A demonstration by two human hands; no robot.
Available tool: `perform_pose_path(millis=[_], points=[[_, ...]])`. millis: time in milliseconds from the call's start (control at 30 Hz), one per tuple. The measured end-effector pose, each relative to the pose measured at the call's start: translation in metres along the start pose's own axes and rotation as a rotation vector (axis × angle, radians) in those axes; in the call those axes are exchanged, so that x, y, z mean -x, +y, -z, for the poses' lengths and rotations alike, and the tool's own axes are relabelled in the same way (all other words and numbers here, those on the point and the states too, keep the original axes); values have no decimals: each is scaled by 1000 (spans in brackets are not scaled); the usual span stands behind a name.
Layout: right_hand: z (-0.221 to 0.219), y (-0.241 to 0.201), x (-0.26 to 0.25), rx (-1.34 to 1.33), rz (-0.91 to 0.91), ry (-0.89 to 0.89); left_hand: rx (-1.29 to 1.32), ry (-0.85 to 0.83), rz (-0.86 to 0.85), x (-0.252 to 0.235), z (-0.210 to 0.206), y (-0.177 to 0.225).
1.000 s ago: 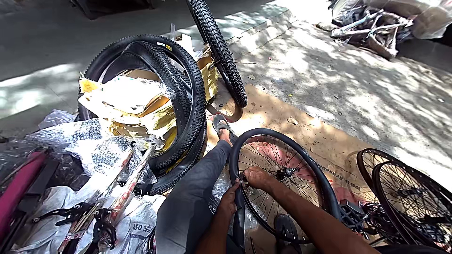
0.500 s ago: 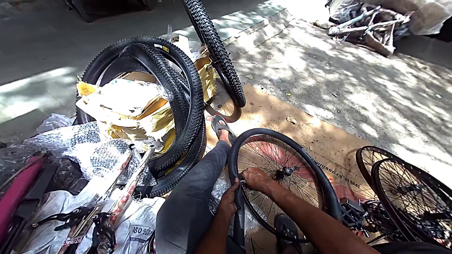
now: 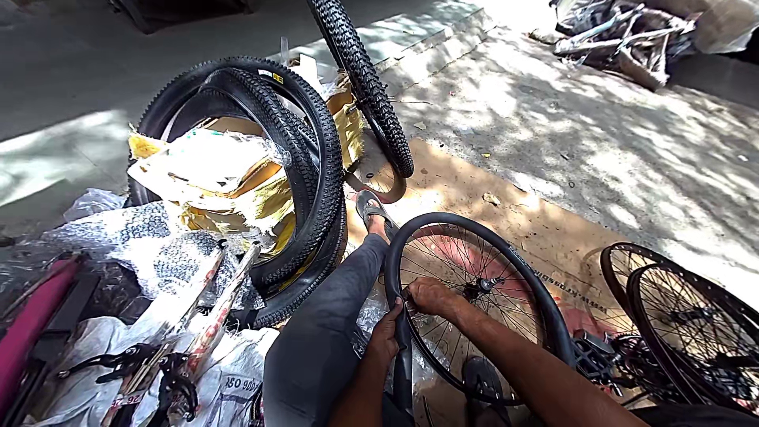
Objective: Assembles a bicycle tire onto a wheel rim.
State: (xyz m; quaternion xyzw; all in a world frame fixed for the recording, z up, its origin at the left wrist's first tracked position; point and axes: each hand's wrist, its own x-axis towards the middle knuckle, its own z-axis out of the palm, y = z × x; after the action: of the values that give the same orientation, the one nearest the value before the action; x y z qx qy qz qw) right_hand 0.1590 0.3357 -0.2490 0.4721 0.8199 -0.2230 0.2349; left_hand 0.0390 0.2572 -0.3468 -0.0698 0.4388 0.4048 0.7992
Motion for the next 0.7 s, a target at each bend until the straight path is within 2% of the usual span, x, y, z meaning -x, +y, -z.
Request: perform_pose_path(millis=[200, 367, 500, 700], points=[[-9, 1, -1, 8, -31, 68, 9, -9, -6, -6, 0, 1], [-3, 1, -1, -1, -17, 28, 2, -3, -9, -3, 0, 1], [-11, -5, 2, 9, -45, 89, -14, -3, -16, -5, 2, 1], [-4, -1, 0, 10, -23, 37, -16, -1, -13, -4, 2, 0]])
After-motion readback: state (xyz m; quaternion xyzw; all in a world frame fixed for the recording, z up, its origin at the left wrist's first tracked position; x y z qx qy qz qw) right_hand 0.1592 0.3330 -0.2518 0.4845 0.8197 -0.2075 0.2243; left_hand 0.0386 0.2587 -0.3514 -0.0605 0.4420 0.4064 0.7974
